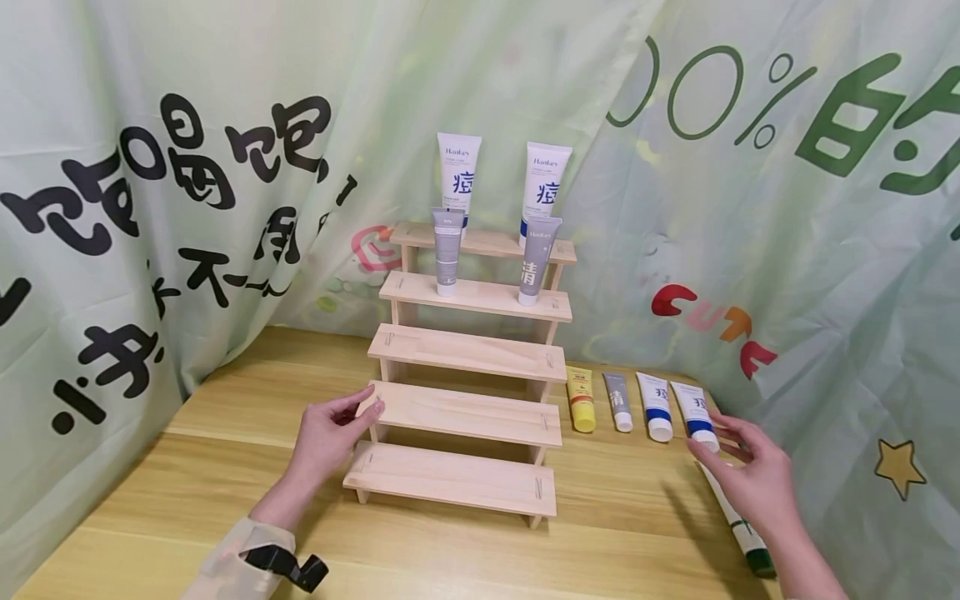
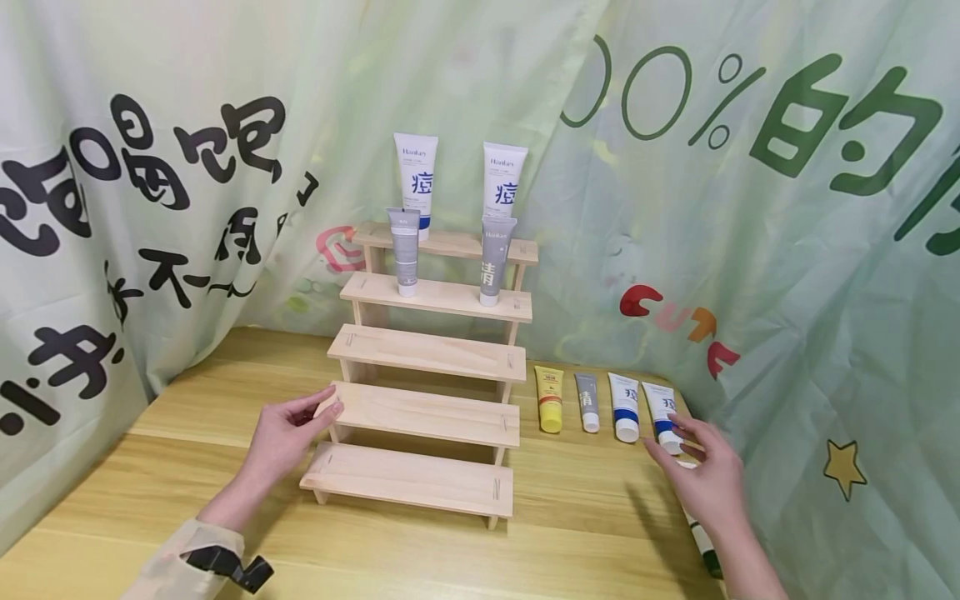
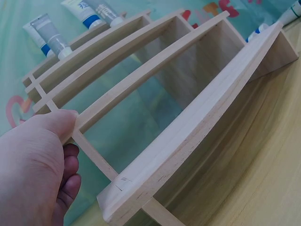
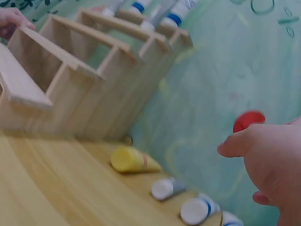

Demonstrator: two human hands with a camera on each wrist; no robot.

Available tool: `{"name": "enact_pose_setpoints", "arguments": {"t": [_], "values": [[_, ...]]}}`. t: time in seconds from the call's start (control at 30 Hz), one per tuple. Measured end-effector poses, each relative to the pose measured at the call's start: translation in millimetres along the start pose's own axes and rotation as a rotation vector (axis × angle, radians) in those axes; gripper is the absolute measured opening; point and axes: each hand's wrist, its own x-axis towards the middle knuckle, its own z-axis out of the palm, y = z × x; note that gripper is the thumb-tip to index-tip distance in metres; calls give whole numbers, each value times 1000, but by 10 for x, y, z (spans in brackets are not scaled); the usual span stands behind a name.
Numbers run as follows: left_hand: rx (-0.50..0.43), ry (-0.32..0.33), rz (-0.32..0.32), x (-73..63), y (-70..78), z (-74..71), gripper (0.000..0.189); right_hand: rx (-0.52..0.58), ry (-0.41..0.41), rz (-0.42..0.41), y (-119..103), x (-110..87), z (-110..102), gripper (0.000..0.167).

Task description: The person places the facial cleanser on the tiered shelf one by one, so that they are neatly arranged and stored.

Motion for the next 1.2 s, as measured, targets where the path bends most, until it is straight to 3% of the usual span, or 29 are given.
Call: {"name": "enact_pose_setpoints", "arguments": {"t": [0.37,0.63,1.2], "values": [[0,2,-6,9,-18,-6,46,-78,-32,207,482,-128,-56,60],[2,7,-1,-5,-18,-13,44,-173,-172,372,667,-112,-94,73],[-7,4,1,-5,-4,5,44,-283,-317,448,853,-123,-105,89]]}}
